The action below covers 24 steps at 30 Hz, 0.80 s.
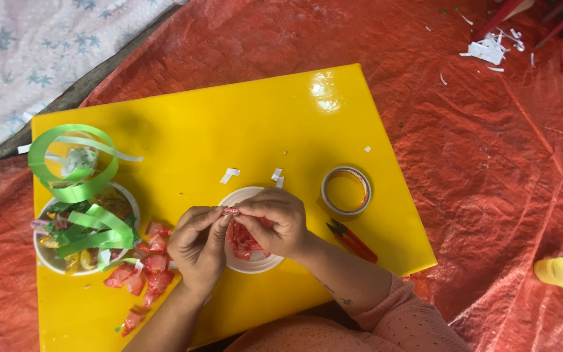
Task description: Assembling a decorative red paper flower using paper petals and double-sided tape.
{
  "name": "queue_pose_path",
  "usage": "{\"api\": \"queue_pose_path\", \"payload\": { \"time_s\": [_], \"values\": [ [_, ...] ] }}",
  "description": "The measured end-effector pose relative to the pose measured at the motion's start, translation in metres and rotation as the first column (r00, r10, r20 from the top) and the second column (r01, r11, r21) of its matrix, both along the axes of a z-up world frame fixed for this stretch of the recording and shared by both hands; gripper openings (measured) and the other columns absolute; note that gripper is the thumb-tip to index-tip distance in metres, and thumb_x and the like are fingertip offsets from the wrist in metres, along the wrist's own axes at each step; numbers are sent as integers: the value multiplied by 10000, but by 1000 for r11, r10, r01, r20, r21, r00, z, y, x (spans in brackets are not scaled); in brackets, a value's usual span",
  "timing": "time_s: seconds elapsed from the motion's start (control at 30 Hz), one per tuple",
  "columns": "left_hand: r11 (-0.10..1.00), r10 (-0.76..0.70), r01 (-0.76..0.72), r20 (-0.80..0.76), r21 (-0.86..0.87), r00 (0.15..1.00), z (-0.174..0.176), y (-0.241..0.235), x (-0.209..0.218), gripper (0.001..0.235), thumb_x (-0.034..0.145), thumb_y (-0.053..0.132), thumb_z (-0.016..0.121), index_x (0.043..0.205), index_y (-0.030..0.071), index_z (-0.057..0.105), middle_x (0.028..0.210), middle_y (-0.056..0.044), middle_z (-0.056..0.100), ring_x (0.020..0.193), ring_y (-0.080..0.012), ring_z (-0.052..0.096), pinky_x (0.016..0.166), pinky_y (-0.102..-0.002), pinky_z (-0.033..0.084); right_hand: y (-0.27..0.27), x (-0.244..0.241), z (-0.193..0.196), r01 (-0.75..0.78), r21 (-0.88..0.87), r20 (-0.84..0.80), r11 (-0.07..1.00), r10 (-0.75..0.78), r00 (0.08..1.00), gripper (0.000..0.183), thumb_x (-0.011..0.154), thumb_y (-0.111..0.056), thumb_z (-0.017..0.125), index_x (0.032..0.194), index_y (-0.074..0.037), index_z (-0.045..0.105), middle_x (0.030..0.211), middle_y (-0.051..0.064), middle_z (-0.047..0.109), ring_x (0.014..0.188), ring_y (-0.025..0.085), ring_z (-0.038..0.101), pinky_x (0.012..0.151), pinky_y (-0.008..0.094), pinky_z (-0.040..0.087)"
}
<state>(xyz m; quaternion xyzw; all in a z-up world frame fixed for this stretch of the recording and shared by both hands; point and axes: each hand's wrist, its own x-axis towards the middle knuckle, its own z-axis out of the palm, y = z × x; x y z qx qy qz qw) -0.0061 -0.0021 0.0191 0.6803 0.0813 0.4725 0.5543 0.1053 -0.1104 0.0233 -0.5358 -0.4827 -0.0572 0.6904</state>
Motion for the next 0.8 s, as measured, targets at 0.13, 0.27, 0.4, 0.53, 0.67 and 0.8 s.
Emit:
{"api": "queue_pose_path", "payload": {
  "time_s": [0.13,0.27,0.4,0.53,0.67,0.8],
  "values": [
    [999,48,-48,-11,5,999,-1,0,3,130,864,-33,783,981,-81,754,802,-208,706,750,-285,719,688,-397,576,3,2,-10,47,-18,87,999,-45,995,177,871,11,777,1047,1,784,908,154,808,713,286,758,638,384,605],
    [994,-10,11,7,-107,1000,0,1,6,137,904,-14,757,1022,-79,734,859,-211,709,823,-268,716,735,-385,572,3,2,-20,101,-93,147,991,-86,985,167,858,-21,792,1025,-3,795,922,137,805,734,292,756,654,368,619],
    [954,-95,103,42,-282,995,-16,6,5,142,923,-25,732,1060,-65,727,899,-198,717,876,-223,691,777,-381,563,-5,3,-21,-238,-117,-359,964,182,915,155,924,21,703,1064,51,763,883,155,775,785,187,737,676,333,607],
    [924,-135,141,42,-354,990,-16,7,2,155,924,-24,736,1075,-60,730,923,-173,721,885,-193,698,792,-351,573,-9,1,-18,-291,-119,-484,949,201,852,145,960,-5,678,1050,83,750,873,146,777,769,143,727,695,309,626],
    [933,-152,164,63,-321,986,-9,8,4,161,919,-41,736,1079,-58,744,910,-172,717,894,-204,702,803,-348,574,-8,7,-11,-381,-83,-589,921,263,764,163,966,-33,676,1052,82,753,849,169,773,802,138,715,750,320,620],
    [932,-170,177,50,-315,984,-2,6,-3,152,908,-39,750,1059,-59,747,895,-175,711,885,-196,695,797,-347,576,-14,11,-14,-430,-58,-596,901,314,739,160,955,-24,673,1040,91,745,839,180,772,789,162,737,763,320,620]
  ]
}}
